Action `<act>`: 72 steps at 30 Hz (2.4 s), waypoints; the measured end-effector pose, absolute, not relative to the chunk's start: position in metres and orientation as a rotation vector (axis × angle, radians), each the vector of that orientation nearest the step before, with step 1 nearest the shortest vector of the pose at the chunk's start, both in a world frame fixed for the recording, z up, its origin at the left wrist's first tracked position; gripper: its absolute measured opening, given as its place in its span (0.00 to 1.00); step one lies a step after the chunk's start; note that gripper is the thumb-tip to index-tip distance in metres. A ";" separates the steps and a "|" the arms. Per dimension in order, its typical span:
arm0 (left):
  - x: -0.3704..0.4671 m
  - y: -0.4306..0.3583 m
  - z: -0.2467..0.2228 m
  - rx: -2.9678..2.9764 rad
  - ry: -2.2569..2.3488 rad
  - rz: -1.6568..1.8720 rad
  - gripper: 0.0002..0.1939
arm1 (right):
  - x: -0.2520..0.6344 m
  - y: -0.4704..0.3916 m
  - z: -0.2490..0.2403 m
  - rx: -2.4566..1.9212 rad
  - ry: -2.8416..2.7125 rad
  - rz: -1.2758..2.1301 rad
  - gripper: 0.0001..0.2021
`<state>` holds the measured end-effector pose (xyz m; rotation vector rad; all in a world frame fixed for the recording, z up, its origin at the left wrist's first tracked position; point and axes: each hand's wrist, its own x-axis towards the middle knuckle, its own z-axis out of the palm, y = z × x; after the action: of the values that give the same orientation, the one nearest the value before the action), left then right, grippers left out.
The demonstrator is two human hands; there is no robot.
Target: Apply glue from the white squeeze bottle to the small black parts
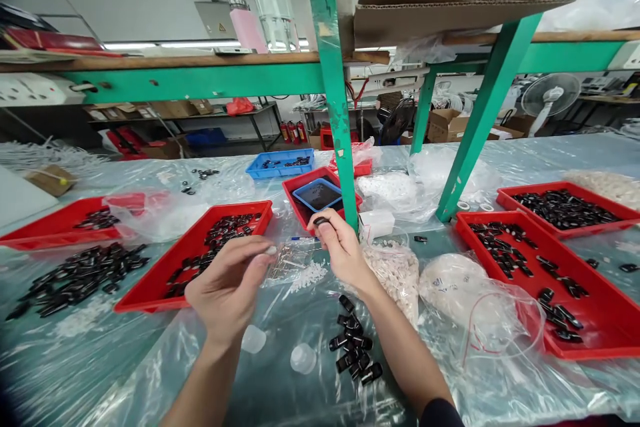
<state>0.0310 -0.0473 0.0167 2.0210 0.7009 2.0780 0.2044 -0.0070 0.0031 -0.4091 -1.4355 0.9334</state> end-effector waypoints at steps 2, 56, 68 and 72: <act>0.032 -0.046 0.017 1.938 0.705 2.108 0.18 | 0.202 -0.010 0.004 -0.407 -1.481 0.817 0.16; 0.014 -0.030 0.017 2.237 0.875 1.996 0.09 | 0.177 -0.017 -0.009 -0.595 -1.789 0.531 0.12; 0.010 -0.033 0.017 2.389 0.885 1.981 0.10 | 0.182 -0.023 -0.001 -0.637 -1.854 0.457 0.12; 0.011 -0.032 0.016 2.458 0.865 2.002 0.13 | 0.183 -0.023 0.000 -0.652 -1.859 0.448 0.11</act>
<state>0.0109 -0.0325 0.0160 2.4583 0.8650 2.0016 0.1827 -0.0233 0.0000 -0.6520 -1.8591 0.4478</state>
